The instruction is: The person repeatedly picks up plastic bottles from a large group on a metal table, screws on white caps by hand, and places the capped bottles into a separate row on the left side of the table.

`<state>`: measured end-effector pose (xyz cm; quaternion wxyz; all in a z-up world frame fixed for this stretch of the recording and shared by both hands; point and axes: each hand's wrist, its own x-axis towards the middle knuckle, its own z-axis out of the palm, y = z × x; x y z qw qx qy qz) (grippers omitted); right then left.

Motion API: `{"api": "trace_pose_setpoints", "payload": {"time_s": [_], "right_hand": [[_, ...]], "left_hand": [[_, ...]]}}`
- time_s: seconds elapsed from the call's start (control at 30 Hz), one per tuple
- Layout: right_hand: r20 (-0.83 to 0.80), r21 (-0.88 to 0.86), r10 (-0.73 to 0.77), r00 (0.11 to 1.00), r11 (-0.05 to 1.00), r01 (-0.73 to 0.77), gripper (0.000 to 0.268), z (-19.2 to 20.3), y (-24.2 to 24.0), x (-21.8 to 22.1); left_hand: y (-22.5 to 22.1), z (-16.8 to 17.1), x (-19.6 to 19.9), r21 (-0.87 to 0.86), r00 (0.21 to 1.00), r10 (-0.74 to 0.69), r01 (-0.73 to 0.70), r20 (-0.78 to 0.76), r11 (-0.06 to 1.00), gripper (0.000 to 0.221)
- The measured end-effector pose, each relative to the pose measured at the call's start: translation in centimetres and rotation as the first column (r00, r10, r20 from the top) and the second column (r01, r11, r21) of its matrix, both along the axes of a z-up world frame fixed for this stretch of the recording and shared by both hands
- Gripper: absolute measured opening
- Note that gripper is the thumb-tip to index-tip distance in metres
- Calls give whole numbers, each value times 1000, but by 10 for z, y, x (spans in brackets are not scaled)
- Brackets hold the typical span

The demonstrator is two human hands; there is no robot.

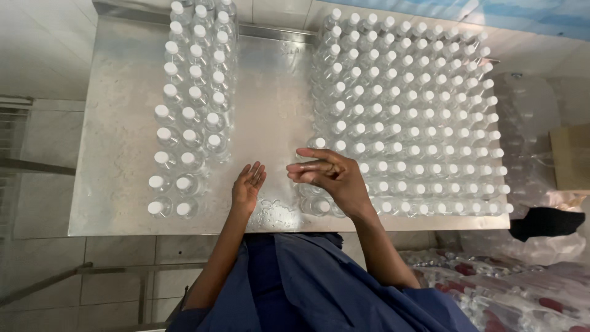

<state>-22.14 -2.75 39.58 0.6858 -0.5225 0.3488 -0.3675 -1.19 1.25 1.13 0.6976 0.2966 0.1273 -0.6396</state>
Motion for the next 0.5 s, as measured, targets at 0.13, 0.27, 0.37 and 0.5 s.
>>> {"api": "trace_pose_setpoints", "payload": {"time_s": [0.13,0.27,0.37,0.5], "right_hand": [[-50,-106,-79,996,992,73,48,6,21,-7],[-78,-170,-121,990,980,107,39,16,34,-15],[-67,-179,-130,989,977,117,39,22,41,-22],[5,-201,-117,993,973,116,42,22,50,-36]], "left_hand": [[14,22,-12,82,997,-83,82,10,993,26],[30,38,-21,92,993,-111,109,24,990,26],[38,45,-26,106,992,-123,118,42,987,26],[48,42,-33,108,991,-125,119,48,987,26]]}}
